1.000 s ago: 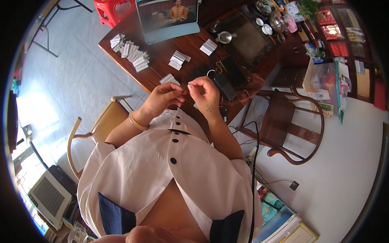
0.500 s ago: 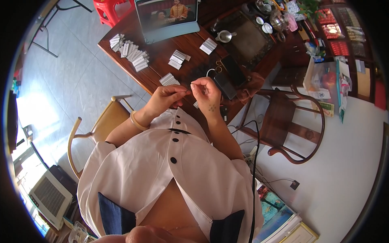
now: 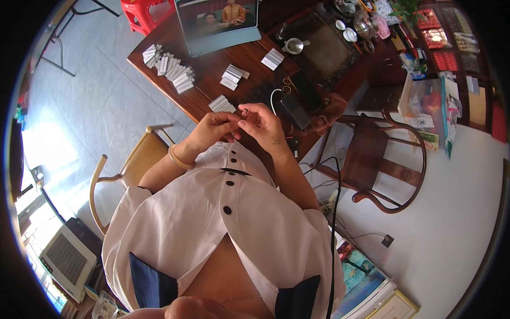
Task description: Organizing and assembling small plastic components, specifically attaching circular adhesive parts to rectangular tags.
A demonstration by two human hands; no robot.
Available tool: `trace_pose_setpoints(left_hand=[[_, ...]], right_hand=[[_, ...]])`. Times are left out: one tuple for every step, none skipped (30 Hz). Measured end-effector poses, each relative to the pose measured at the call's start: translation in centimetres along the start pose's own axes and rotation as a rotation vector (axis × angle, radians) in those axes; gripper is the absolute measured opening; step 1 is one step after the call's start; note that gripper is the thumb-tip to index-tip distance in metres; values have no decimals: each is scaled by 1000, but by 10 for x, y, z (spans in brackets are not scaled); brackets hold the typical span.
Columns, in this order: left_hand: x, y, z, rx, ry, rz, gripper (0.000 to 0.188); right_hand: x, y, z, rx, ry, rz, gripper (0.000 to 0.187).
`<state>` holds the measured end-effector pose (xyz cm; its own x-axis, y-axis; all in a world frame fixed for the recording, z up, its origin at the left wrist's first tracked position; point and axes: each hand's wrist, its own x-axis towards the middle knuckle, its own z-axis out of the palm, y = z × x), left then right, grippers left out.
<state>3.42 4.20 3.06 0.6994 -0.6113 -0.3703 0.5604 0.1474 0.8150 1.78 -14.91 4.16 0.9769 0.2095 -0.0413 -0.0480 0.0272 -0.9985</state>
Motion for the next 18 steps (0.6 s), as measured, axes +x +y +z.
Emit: trace_pose_setpoints(left_hand=[[0,-2,-1,-6,-12,10,21],[0,-3,-2,-7,-11,10,21],[1,-5,-4,-33,-26,-4,21],[1,-5,-4,-60,-41,-19,21],[0,-5,-4,-61,-41,-20,21],[0,-3,-3,-141,-56,-15,21],[-1,-2,-3,-220,-73,-11,21],[-1,-3,-4,-221,-74,-12,21],[-1,-3,-7,-239,-97,-22,20],[-1,-4,-9,-257,-118,-31,20],[-1,-5,-10,-258,-117,-31,20],[-1,-6,-11,-260,-118,-31,19],[-1,-7,-12,-260,-121,-32,19],[-1,-7,-12,-261,-122,-33,19],[-2,-8,-12,-269,-101,-44,19],[-2,-8,-12,-277,-80,-54,19],[-2,-8,-12,-278,-81,-55,19],[-1,-9,-13,-256,-61,-50,19]], right_hand=[[0,3,-1,0,-1,1,27],[-1,7,-3,-105,-22,-68,25],[-1,9,-4,-210,-43,-136,22],[-1,9,-4,-210,-44,-135,22],[0,9,-4,-194,-39,-125,18],[0,9,-4,-178,-34,-115,14],[0,9,-2,-179,-34,-114,14],[0,9,1,-45,-3,-47,12],[0,9,2,88,27,21,10],[0,6,3,88,26,22,10],[1,3,3,115,21,62,8],[1,1,4,142,16,102,7],[0,3,4,141,17,104,7],[0,5,5,165,29,106,8],[-1,8,5,189,42,109,8],[-2,11,3,189,43,111,8],[-3,14,1,237,70,171,10],[-3,16,0,284,98,230,11]])
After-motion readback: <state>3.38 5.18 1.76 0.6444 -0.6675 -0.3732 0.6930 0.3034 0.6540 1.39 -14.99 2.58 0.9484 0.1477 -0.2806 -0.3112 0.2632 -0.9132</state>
